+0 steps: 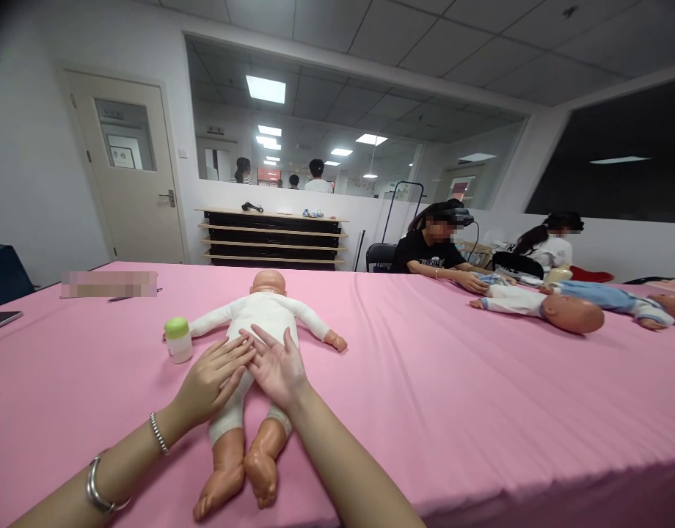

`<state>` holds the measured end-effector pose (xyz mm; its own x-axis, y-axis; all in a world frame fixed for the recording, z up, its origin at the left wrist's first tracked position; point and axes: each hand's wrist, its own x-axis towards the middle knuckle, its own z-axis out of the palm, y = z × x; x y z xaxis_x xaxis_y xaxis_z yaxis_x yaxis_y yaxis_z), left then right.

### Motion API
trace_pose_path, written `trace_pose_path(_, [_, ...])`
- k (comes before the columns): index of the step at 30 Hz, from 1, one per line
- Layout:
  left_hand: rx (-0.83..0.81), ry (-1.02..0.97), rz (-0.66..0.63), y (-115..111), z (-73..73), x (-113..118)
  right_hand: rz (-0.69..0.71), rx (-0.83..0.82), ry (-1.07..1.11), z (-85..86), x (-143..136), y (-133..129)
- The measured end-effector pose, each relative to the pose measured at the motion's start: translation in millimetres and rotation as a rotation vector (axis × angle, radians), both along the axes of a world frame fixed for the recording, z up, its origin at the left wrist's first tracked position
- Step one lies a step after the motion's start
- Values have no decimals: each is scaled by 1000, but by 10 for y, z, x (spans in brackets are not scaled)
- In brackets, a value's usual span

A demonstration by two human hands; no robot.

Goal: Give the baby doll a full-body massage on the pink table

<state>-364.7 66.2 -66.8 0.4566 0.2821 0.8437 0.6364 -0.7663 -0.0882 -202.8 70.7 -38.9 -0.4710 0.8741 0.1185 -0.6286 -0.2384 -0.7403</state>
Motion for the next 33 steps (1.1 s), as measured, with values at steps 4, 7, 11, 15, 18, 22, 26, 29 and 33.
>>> trace_pose_path(4, [-186,-219,36,229,104,-15,-313,84,-116,110,47,201])
trace_pose_path(7, [-423,-341,148,588,271,79,-484,237,-220,283,44,521])
trace_pose_path(11, [-669,-417,254,1051,351,295,-541,500,-533,275,-44,988])
trace_pose_path(15, [-815,-267,257,1277,138,380,-429,670,-997,-43,-106,1195])
trace_pose_path(18, [-895,-169,327,1342,-70,255,-412,717,-1174,-182,-110,1203])
trace_pose_path(22, [-948,-205,471,1382,-264,-9,-468,651,-1332,-152,-65,1218])
trace_pose_path(26, [-901,-241,571,1345,-312,-112,-621,468,-1391,-175,107,1282])
trace_pose_path(29, [-791,-343,620,1291,-278,-104,-829,379,-1433,-303,304,1310])
trace_pose_path(33, [-516,-541,654,1276,-263,-128,-1116,417,-1418,-443,468,1305])
